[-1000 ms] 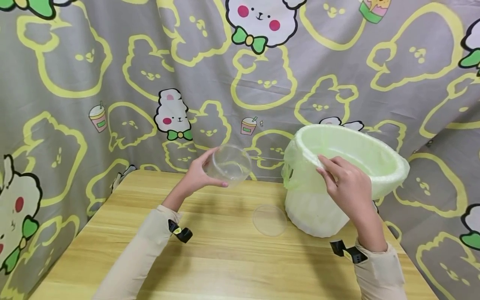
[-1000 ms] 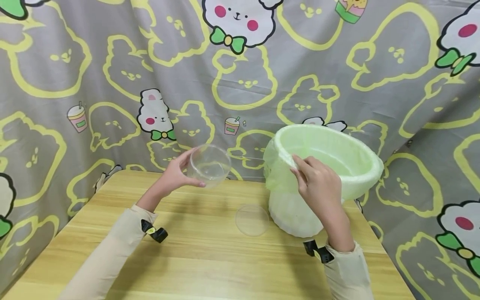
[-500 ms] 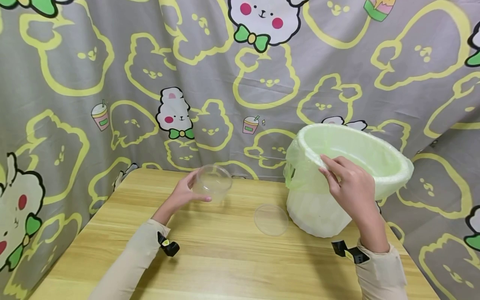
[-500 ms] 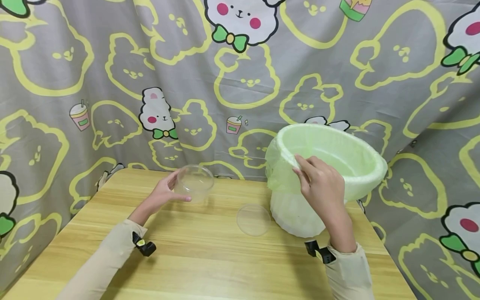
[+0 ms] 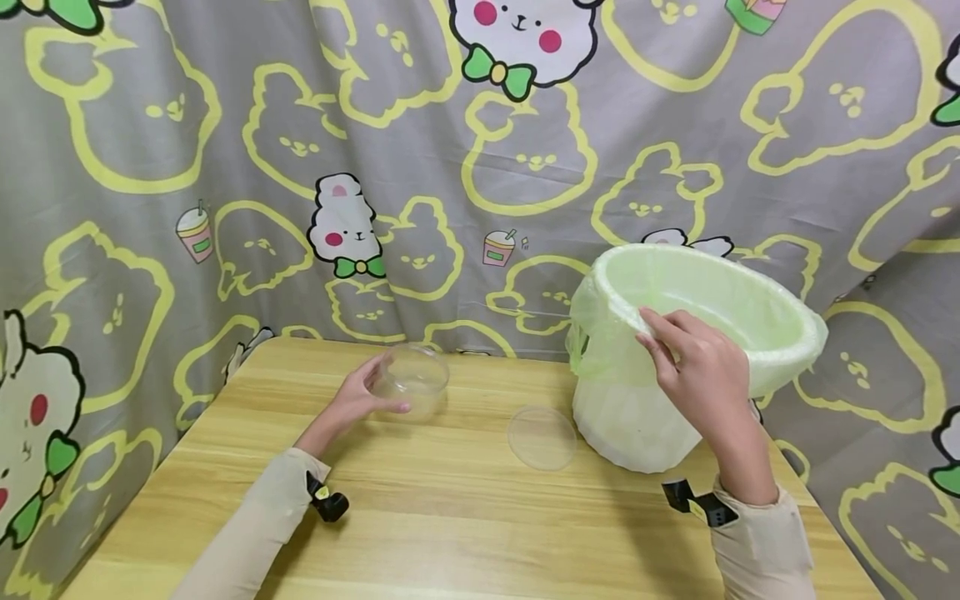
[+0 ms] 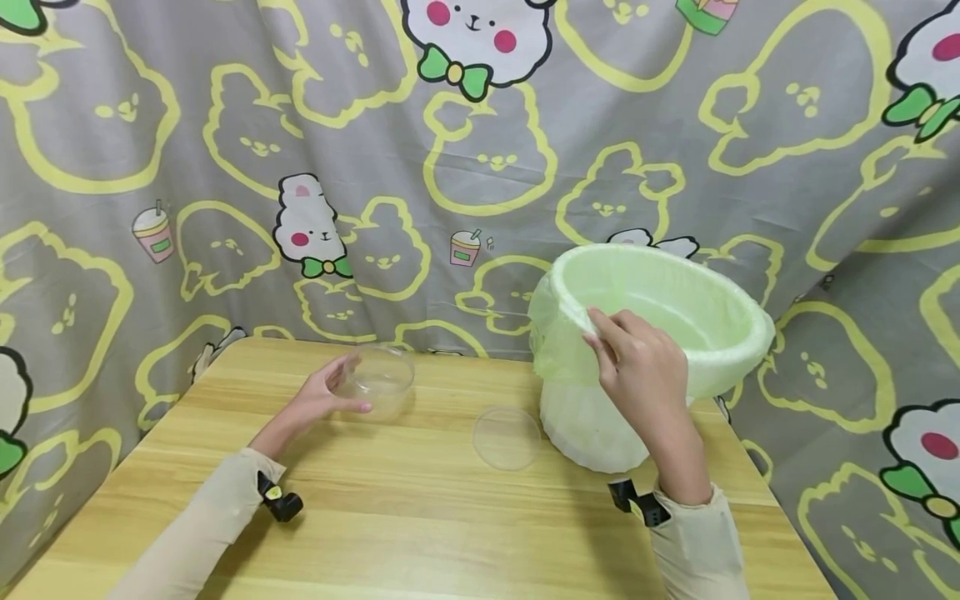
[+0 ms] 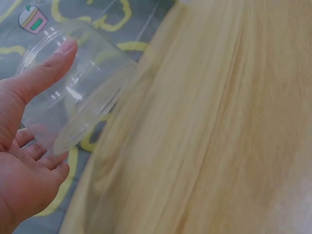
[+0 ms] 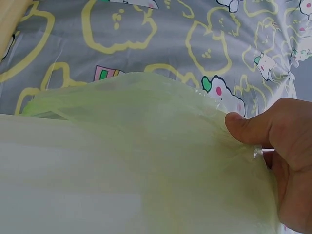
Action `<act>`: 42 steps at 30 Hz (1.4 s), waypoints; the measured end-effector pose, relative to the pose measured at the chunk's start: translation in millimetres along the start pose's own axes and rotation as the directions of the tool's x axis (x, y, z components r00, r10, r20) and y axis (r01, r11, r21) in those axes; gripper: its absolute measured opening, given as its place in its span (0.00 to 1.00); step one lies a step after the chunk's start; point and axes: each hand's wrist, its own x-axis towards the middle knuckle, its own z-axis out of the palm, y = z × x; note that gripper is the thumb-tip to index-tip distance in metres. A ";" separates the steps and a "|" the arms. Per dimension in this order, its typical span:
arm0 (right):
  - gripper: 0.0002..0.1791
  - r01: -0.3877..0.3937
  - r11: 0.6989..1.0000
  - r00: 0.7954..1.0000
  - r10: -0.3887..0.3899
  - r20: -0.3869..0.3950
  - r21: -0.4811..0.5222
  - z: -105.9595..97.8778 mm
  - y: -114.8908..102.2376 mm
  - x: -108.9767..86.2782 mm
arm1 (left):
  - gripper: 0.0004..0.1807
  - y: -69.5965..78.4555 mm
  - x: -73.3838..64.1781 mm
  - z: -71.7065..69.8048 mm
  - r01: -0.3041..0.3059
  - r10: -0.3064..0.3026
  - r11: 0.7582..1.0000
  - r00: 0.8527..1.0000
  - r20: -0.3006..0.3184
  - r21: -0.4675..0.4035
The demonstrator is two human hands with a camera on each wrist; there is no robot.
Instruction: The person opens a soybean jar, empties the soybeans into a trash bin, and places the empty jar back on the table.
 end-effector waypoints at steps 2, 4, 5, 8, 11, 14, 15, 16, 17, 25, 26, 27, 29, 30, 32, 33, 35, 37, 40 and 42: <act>0.20 -0.002 1.000 1.000 0.002 0.005 -0.001 0.4 -0.7 -0.3 | 0.61 -3.1 -2.0 -0.6 0.006 -0.006 1.000 1.000 0.001 -0.001; 0.20 -0.003 1.000 1.000 0.003 0.008 -0.003 0.6 -1.4 -1.0 | 0.62 -6.3 -3.8 -1.0 0.012 -0.012 1.000 1.000 0.001 -0.001; 0.20 -0.003 1.000 1.000 0.003 0.009 -0.003 0.7 -1.7 -1.4 | 0.62 -7.6 -4.7 -1.1 0.015 -0.015 1.000 1.000 -0.001 -0.002; 0.20 0.000 1.000 1.000 0.000 0.013 -0.004 0.9 -2.5 -2.2 | 0.62 -13.2 -6.8 -2.0 0.018 -0.018 1.000 1.000 0.000 -0.006; 0.20 0.004 1.000 1.000 -0.004 0.013 -0.006 1.0 -2.9 -2.7 | 0.61 -17.9 -8.7 -3.6 0.016 -0.016 1.000 1.000 0.005 -0.009; 0.20 0.006 1.000 1.000 -0.005 0.009 -0.009 1.2 -2.9 -2.9 | 0.60 -20.7 -10.1 -6.4 0.015 -0.015 1.000 1.000 0.019 0.002; 0.20 0.006 1.000 1.000 -0.005 0.007 -0.009 1.3 -2.9 -2.9 | 0.60 -21.1 -10.3 -7.5 0.016 -0.016 1.000 1.000 0.022 0.002; 0.20 0.007 1.000 1.000 -0.007 0.006 -0.009 1.4 -3.0 -2.9 | 0.60 -21.2 -10.4 -8.6 0.015 -0.015 1.000 1.000 0.026 0.001; 0.20 0.008 1.000 1.000 -0.008 0.004 -0.008 1.6 -2.9 -2.9 | 0.60 -21.5 -10.5 -9.7 0.016 -0.016 1.000 0.999 0.029 -0.001; 0.19 0.000 1.000 1.000 0.000 0.003 -0.007 2.7 -2.5 -2.2 | 0.61 -24.5 -10.4 -16.4 0.019 -0.017 0.999 0.998 0.055 -0.042; 0.19 -0.003 1.000 1.000 0.003 0.003 -0.007 2.7 -2.5 -2.2 | 0.61 -24.7 -10.5 -16.9 0.022 -0.019 0.999 0.998 0.058 -0.047; 0.19 -0.005 1.000 1.000 0.005 0.004 -0.008 2.8 -2.4 -2.2 | 0.61 -24.8 -10.7 -17.5 0.024 -0.021 0.999 0.998 0.064 -0.047; 0.20 -0.007 1.000 1.000 0.008 0.004 -0.008 2.8 -2.4 -2.0 | 0.62 -24.6 -10.9 -18.3 0.029 -0.026 0.999 0.997 0.071 -0.043; 0.20 -0.008 1.000 1.000 0.008 0.004 -0.007 2.9 -2.4 -1.9 | 0.63 -24.5 -10.8 -18.6 0.031 -0.028 0.999 0.997 0.072 -0.041; 0.19 -0.007 1.000 1.000 0.007 0.004 -0.006 2.9 -2.4 -1.5 | 0.63 -24.5 -10.1 -19.2 0.030 -0.028 0.999 0.997 0.071 -0.029; 0.19 -0.006 1.000 1.000 0.006 0.004 -0.006 2.8 -2.5 -1.3 | 0.64 -24.6 -9.8 -19.4 0.030 -0.029 0.999 0.997 0.070 -0.023; 0.19 -0.005 1.000 1.000 0.005 0.003 -0.006 2.5 -2.6 -1.0 | 0.64 -25.0 -8.8 -19.4 0.035 -0.033 0.999 0.997 0.069 -0.023; 0.19 -0.005 1.000 1.000 0.005 0.000 -0.007 2.0 -2.6 -0.7 | 0.64 -25.0 -7.5 -19.0 0.039 -0.037 0.999 0.997 0.073 -0.026; 0.19 -0.007 1.000 1.000 0.007 -0.005 -0.010 1.6 -2.5 0.3 | 0.65 -24.3 -5.5 -18.0 0.043 -0.040 0.999 0.996 0.082 -0.032; 0.19 -0.006 1.000 1.000 0.006 -0.008 -0.010 1.8 -2.6 1.1 | 0.65 -24.4 -4.6 -17.9 0.044 -0.042 0.999 0.996 0.083 -0.025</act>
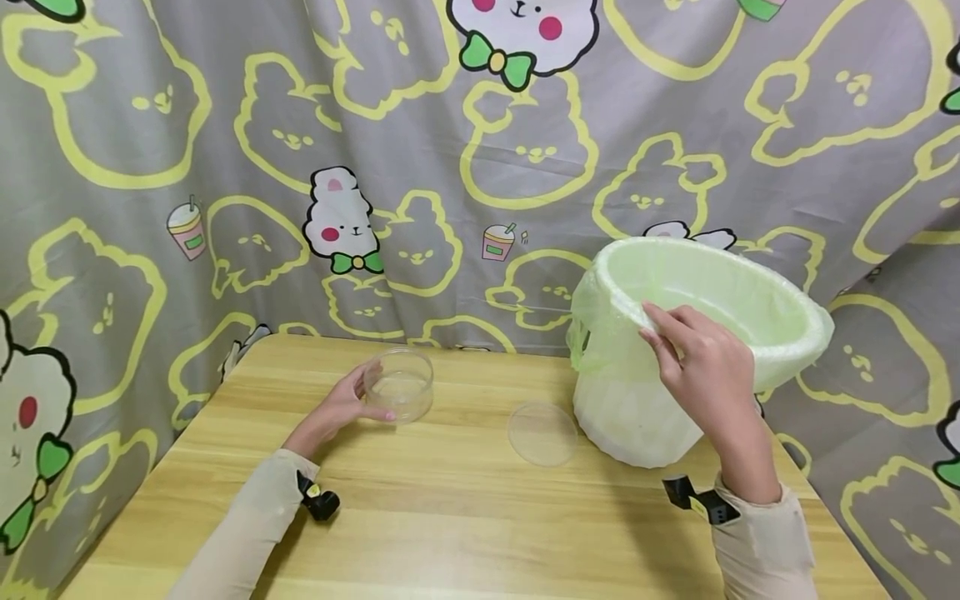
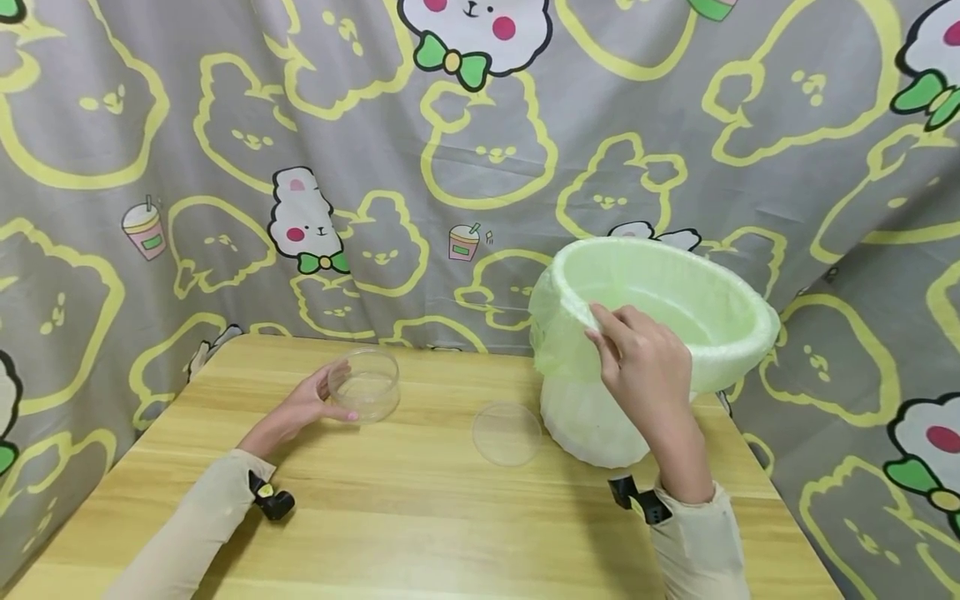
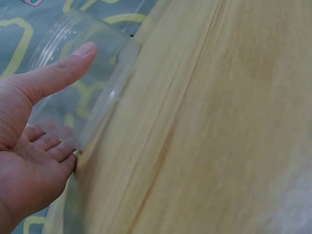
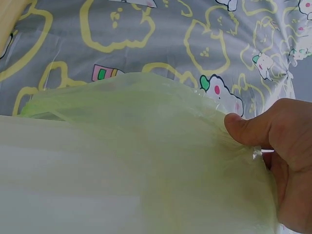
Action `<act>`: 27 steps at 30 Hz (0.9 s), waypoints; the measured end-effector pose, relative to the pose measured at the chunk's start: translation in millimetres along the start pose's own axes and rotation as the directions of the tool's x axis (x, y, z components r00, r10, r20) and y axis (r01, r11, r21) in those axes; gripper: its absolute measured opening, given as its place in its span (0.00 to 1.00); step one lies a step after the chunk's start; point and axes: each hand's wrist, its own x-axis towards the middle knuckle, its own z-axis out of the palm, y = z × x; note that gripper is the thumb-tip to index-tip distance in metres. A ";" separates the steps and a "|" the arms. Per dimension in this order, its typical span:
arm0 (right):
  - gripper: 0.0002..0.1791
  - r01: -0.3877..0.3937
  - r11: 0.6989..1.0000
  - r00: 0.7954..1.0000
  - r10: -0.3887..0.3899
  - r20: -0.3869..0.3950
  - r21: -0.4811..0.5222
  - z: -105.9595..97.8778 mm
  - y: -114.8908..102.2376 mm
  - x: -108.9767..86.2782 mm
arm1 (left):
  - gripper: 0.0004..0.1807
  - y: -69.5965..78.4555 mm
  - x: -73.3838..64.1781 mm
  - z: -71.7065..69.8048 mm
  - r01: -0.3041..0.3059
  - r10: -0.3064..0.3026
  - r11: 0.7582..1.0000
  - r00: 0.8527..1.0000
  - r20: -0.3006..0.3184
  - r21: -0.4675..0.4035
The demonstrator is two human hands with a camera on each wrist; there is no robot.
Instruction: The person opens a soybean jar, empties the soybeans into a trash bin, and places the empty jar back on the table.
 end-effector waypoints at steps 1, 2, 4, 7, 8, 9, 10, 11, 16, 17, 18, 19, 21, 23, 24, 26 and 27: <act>0.19 0.001 1.000 1.000 -0.001 0.002 0.001 0.2 -0.2 0.3 | 0.65 -0.1 0.0 -0.4 0.003 -0.003 1.000 1.000 -0.001 0.001; 0.19 0.001 1.000 1.000 -0.001 0.005 0.003 0.4 -0.6 0.8 | 0.65 -0.5 -0.3 -1.1 0.006 -0.006 1.000 1.000 -0.004 0.005; 0.19 0.000 1.000 1.000 0.000 0.012 0.005 1.0 -0.9 1.3 | 0.66 -1.3 -0.5 -2.6 0.010 -0.010 1.000 1.000 -0.005 0.012; 0.19 -0.009 1.000 1.000 0.009 0.019 0.006 1.1 -0.6 1.6 | 0.66 -2.1 0.7 -3.3 0.007 -0.007 1.000 1.000 -0.002 0.010; 0.19 -0.013 1.000 1.000 0.013 0.021 0.004 1.0 -0.3 1.6 | 0.66 -2.5 1.2 -3.1 0.004 -0.004 1.000 1.000 -0.001 0.007; 0.19 -0.016 1.000 1.000 0.016 0.022 0.002 0.8 0.2 1.2 | 0.66 -3.0 1.8 -2.8 0.001 -0.001 1.000 1.000 0.004 0.007; 0.19 -0.017 1.000 1.000 0.017 0.023 0.001 0.6 0.7 0.9 | 0.65 -2.9 2.0 -2.3 0.000 0.000 1.000 1.000 0.008 0.008; 0.20 -0.018 1.000 1.000 0.018 0.023 -0.001 0.4 1.1 0.5 | 0.65 -3.3 2.1 -1.6 -0.002 0.002 1.000 1.000 0.012 0.006; 0.20 -0.019 1.000 0.999 0.019 0.027 -0.003 -0.1 3.0 -1.3 | 0.65 -4.5 1.6 0.2 -0.003 0.003 1.000 1.000 0.025 0.016; 0.20 -0.021 1.000 0.999 0.021 0.027 -0.003 -0.2 3.3 -1.5 | 0.65 -4.6 1.9 0.1 -0.004 0.003 1.000 1.000 0.027 0.017; 0.20 -0.022 1.000 0.999 0.022 0.029 -0.003 -0.5 3.5 -1.7 | 0.66 -4.3 2.5 -0.2 -0.002 0.002 1.000 1.000 0.027 0.018; 0.20 -0.024 1.000 0.999 0.024 0.030 -0.004 -0.8 3.6 -1.7 | 0.66 -3.6 3.1 -0.5 0.000 -0.001 1.000 1.000 0.027 0.019; 0.20 -0.028 1.000 0.999 0.028 0.038 -0.005 -1.8 3.4 -1.3 | 0.67 -0.9 4.5 -1.2 0.010 -0.010 1.000 1.000 0.024 0.016; 0.20 -0.037 0.999 0.998 0.038 0.053 -0.006 -2.9 3.0 -0.8 | 0.67 3.1 5.4 -2.2 0.033 -0.033 0.999 0.999 0.011 0.018; 0.20 -0.046 0.999 0.997 0.046 0.063 -0.003 -3.5 2.3 -0.3 | 0.66 5.8 5.6 -2.6 0.042 -0.042 0.999 0.999 -0.005 0.021; 0.23 -0.073 0.997 0.994 0.072 0.082 0.011 -4.1 0.6 0.8 | 0.62 13.0 5.8 -3.1 0.045 -0.043 0.998 0.998 -0.053 0.042; 0.25 -0.089 0.996 0.992 0.086 0.087 0.025 -4.1 -0.6 1.7 | 0.60 18.3 5.6 -2.7 0.040 -0.035 0.997 0.996 -0.087 0.061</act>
